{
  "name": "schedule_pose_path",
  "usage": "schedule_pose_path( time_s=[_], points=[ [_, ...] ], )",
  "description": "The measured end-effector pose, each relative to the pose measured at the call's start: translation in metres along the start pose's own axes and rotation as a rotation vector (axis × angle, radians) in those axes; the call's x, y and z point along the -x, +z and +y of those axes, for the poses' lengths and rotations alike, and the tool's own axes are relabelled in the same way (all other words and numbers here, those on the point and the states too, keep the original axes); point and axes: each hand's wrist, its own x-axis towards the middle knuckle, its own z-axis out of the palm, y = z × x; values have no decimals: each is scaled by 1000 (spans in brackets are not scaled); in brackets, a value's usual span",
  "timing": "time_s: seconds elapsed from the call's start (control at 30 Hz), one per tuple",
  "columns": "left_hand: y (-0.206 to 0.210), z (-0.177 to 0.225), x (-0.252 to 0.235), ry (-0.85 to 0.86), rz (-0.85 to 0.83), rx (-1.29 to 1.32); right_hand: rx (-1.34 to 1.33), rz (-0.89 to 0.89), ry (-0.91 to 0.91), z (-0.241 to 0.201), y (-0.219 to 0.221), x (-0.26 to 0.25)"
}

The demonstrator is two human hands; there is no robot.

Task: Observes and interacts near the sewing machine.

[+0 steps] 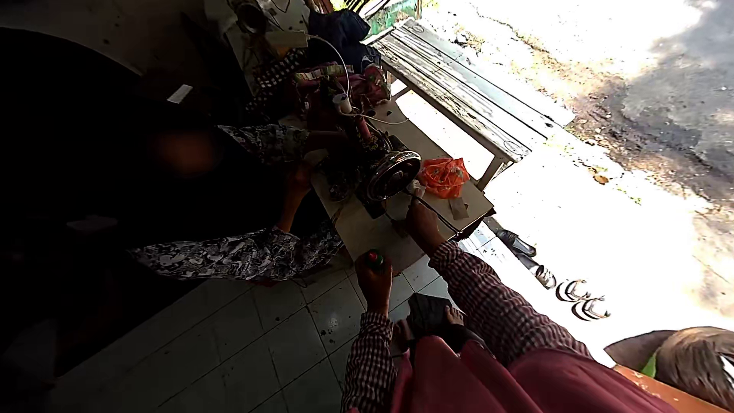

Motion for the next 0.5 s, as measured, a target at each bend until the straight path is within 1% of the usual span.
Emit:
schedule_pose_path(
  time_s=[0.1, 0.23, 0.27, 0.33, 0.4, 0.43, 0.47, 0.5],
  points=[
    [0, 0, 0, 5, 1, 6, 34, 27, -17, 5, 2, -7],
    [-2, -2, -1, 6, -28, 7, 73, -95, -201, 17, -3, -3],
    [-1, -3, -1, 16, -30, 5, 53, -79, -244, 22, -7, 3],
    [-1, -5, -1, 38, -27, 9, -46, 90, -330, 32, -12, 16],
    [-1, -7, -1, 49, -23, 12, -146, 286, -468, 43, -11, 20],
    [-1, -7, -1, 51, -20, 11, -177, 328, -575, 45, -8, 18],
    [-1, -7, -1, 48, -21, 9, -185, 318, -688, 45, -4, 15],
    [-1, -7, -1, 49, -20, 7, -164, 264, -780, 42, -2, 10]
  ],
)
